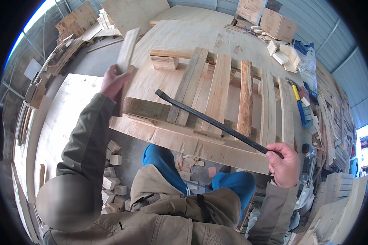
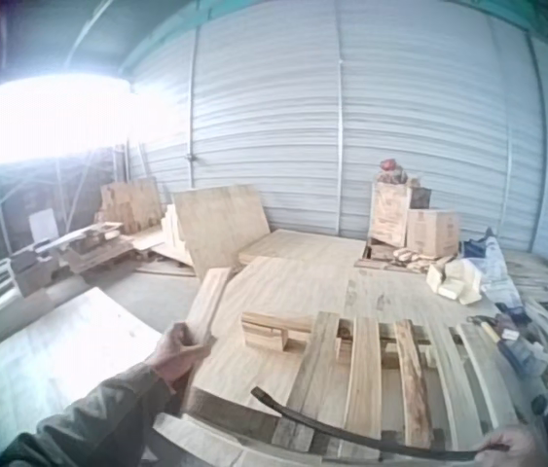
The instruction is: The person lifts a wooden pallet onto a workbench and uses a crowbar to pry off several wooden slats. They then use pliers to remove nails from the pallet frame. The removed slats are placed on the workbench.
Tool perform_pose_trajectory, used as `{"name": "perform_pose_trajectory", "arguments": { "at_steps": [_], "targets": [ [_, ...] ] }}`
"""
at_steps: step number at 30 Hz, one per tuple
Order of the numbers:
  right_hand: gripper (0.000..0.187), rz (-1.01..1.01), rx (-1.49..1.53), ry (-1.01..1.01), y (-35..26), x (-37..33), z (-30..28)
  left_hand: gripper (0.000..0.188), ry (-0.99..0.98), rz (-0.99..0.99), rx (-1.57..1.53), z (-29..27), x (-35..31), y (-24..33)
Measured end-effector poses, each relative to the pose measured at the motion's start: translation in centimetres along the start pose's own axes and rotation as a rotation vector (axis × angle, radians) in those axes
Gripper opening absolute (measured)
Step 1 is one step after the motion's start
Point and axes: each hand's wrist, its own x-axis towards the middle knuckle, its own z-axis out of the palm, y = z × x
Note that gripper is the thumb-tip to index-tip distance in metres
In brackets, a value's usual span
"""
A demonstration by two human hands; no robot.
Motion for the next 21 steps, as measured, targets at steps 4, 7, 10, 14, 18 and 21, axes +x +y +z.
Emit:
{"name": "perform_pose_trajectory", "arguments": {
  "at_steps": [4, 7, 10, 14, 18, 21],
  "targets": [
    [0.019, 0.018, 0.025, 0.001, 0.8, -0.4, 0.8, 0.082, 0.078, -0.02, 0.446, -4.5, -0.7, -5.7],
    [0.018, 0.028, 0.028, 0.01, 1.2, -0.6, 1.0, 0.088, 0.033, -0.108, 0.557, -5.4, -1.7, -8.9],
    [0.017, 0.031, 0.028, 0.009, 1.2, -1.0, 1.3, 0.089, 0.002, -0.162, 0.599, -5.2, -2.7, -10.3],
    [0.016, 0.046, 0.057, -0.001, 1.2, -1.5, 1.7, 0.09, -0.068, -0.234, 0.644, -4.2, -2.9, -10.0],
    [0.017, 0.066, 0.048, 0.008, 0.9, -2.1, 2.0, 0.093, -0.125, -0.264, 0.675, -3.0, -2.4, -9.6],
    [0.018, 0.072, 0.046, 0.009, 0.9, -2.3, 2.3, 0.103, -0.143, -0.173, 0.744, -2.2, -2.5, -10.1]
  ]
}}
